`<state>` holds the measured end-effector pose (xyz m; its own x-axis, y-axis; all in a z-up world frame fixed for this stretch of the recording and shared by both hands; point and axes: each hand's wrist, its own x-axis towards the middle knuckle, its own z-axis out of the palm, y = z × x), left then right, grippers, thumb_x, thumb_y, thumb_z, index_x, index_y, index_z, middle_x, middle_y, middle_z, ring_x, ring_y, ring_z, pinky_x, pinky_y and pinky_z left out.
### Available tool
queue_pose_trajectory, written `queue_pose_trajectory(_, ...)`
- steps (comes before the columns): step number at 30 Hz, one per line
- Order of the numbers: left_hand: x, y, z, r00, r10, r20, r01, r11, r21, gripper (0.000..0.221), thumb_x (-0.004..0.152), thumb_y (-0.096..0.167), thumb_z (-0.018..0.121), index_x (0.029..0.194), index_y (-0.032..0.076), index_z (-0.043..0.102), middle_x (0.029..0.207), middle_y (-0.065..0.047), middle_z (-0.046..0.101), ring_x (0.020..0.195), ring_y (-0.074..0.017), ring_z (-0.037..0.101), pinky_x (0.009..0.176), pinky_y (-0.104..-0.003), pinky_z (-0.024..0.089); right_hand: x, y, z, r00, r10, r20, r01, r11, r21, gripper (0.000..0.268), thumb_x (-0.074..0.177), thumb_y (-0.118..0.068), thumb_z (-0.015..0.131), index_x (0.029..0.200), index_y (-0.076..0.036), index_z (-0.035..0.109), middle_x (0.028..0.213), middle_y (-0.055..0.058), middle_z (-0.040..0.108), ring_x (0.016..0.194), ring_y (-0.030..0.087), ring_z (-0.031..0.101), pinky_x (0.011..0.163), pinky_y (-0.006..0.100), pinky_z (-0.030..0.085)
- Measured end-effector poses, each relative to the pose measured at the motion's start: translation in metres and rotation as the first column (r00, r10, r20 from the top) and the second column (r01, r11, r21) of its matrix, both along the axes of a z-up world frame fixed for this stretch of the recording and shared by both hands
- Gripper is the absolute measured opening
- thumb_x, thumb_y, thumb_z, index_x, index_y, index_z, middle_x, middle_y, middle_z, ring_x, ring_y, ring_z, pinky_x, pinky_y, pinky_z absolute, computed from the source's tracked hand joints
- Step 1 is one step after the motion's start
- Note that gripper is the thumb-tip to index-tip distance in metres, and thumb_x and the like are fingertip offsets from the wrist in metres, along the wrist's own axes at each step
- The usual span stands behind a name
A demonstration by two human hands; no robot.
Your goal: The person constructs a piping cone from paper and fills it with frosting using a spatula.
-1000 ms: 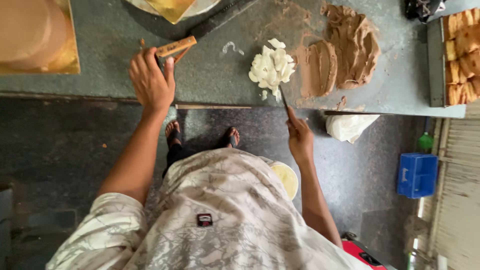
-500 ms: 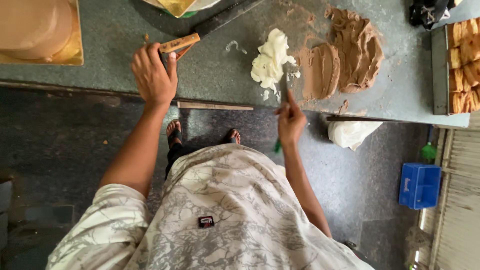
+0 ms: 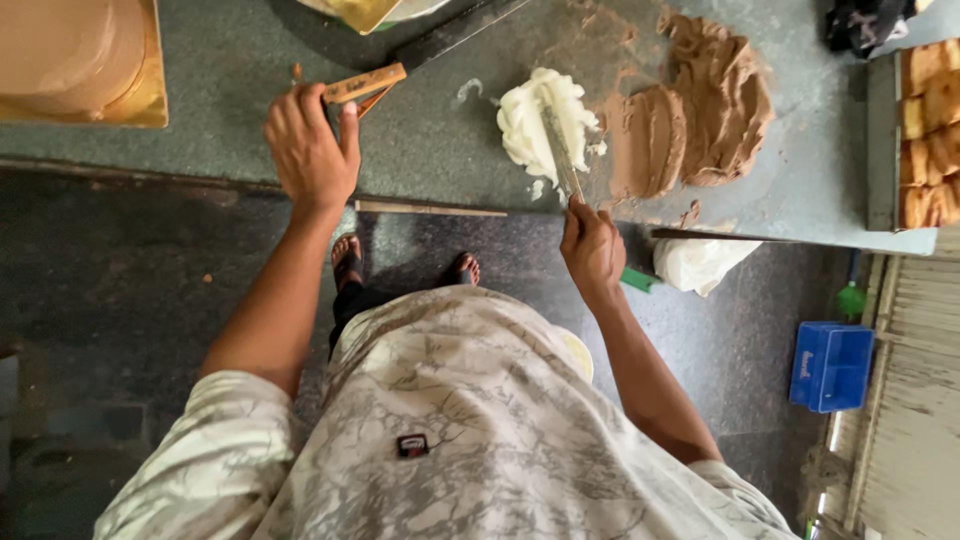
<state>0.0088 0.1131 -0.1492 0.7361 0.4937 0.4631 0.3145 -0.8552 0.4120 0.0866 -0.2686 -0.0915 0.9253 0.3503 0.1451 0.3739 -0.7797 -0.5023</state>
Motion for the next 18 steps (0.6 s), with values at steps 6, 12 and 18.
queue_pose_trajectory(6, -0.002, 0.002, 0.002, 1.0, 0.006, 0.009, -0.006, 1.0, -0.011, 0.04, 0.117, 0.039, 0.054, 0.134, 0.003, 0.052, 0.132, -0.019, 0.055, 0.126, -0.0381, 0.051, 0.105, -0.054, 0.039, -0.019, 0.004, 0.013, 0.994, 0.056, -0.096, -0.056, 0.998, 0.006, 0.022, 0.095, -0.011, 0.065, 0.111, -0.005, 0.079, 0.08, 0.018, 0.073, 0.063, 0.023, 0.062, 0.055, 0.037, 0.048)
queue_pose_trajectory(12, -0.005, -0.004, 0.004, 1.0, 0.015, 0.005, -0.015, 0.999, -0.042, 0.04, 0.114, 0.039, 0.055, 0.134, 0.004, 0.054, 0.127, -0.019, 0.057, 0.123, -0.0382, 0.053, 0.101, -0.054, 0.041, -0.012, 0.014, 0.027, 0.974, 0.111, -0.197, -0.086, 0.987, 0.133, 0.011, 0.099, -0.012, 0.064, 0.102, -0.007, 0.073, 0.083, 0.016, 0.072, 0.065, 0.017, 0.063, 0.061, 0.035, 0.05)
queue_pose_trajectory(18, 0.001, 0.002, 0.006, 0.996, -0.006, 0.091, 0.005, 1.0, 0.011, 0.04, 0.115, 0.039, 0.056, 0.134, 0.004, 0.053, 0.129, -0.018, 0.058, 0.124, -0.0372, 0.054, 0.102, -0.053, 0.041, -0.022, 0.014, 0.01, 0.994, 0.066, -0.083, -0.069, 0.997, -0.036, 0.017, 0.094, -0.016, 0.07, 0.102, -0.005, 0.079, 0.075, 0.017, 0.069, 0.06, 0.022, 0.063, 0.056, 0.037, 0.05)
